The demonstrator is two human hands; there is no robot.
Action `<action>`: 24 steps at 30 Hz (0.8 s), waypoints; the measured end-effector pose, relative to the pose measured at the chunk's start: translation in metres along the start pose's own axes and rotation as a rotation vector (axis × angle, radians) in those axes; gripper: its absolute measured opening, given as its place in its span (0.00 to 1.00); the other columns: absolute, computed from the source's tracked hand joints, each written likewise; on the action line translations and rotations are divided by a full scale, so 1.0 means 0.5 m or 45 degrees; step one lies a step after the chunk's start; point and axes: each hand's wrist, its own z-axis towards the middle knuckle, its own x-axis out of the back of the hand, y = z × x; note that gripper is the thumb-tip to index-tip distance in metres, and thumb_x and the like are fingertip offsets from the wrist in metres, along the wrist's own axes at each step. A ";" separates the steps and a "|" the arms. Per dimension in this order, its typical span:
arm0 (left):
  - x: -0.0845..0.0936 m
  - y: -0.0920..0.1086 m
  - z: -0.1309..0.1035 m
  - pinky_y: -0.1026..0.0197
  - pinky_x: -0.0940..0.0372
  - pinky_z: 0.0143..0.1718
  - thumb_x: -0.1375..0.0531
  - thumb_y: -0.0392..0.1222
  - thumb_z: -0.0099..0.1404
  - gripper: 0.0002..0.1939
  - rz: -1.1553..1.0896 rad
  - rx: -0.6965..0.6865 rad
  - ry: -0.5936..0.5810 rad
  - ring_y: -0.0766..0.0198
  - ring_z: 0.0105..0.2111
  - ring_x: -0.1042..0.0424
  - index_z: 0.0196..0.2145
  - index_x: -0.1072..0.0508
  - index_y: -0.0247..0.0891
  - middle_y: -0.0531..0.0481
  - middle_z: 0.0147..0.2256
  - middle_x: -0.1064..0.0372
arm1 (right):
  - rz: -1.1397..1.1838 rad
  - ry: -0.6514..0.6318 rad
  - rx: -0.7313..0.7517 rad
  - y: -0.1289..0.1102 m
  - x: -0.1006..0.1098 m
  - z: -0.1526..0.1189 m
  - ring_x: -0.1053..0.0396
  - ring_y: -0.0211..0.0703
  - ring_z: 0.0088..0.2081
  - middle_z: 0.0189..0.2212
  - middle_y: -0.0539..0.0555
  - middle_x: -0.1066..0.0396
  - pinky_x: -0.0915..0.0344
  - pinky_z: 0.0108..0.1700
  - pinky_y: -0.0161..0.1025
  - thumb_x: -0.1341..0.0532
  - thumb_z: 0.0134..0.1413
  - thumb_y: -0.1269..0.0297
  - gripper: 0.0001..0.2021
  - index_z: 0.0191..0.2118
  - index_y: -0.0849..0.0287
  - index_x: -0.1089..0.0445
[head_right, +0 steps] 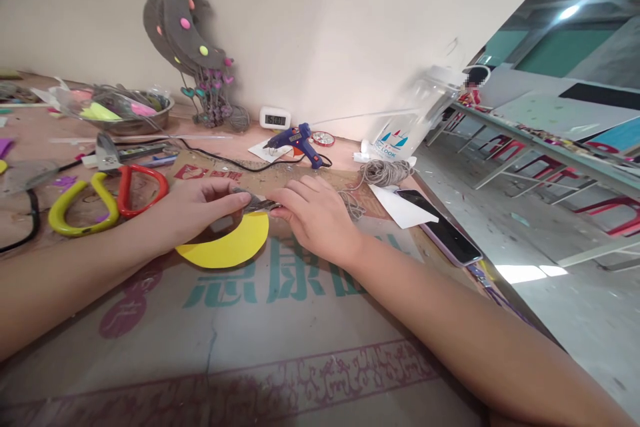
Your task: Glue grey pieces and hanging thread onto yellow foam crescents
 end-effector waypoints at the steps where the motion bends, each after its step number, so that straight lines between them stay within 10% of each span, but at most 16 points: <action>1: 0.000 0.000 0.000 0.68 0.53 0.12 0.41 0.51 0.55 0.14 -0.001 -0.005 -0.005 0.74 0.11 0.46 0.21 0.33 0.37 0.56 0.14 0.40 | -0.005 0.000 0.002 0.000 0.000 0.000 0.39 0.44 0.36 0.33 0.56 0.31 0.44 0.39 0.42 0.51 0.61 0.62 0.12 0.43 0.61 0.34; 24: 0.005 0.006 -0.004 0.72 0.52 0.14 0.43 0.49 0.57 0.14 0.000 0.027 -0.091 0.75 0.15 0.44 0.23 0.34 0.35 0.57 0.17 0.39 | -0.060 0.013 0.083 0.003 0.003 0.002 0.40 0.42 0.34 0.31 0.55 0.31 0.45 0.36 0.40 0.49 0.60 0.63 0.11 0.42 0.62 0.33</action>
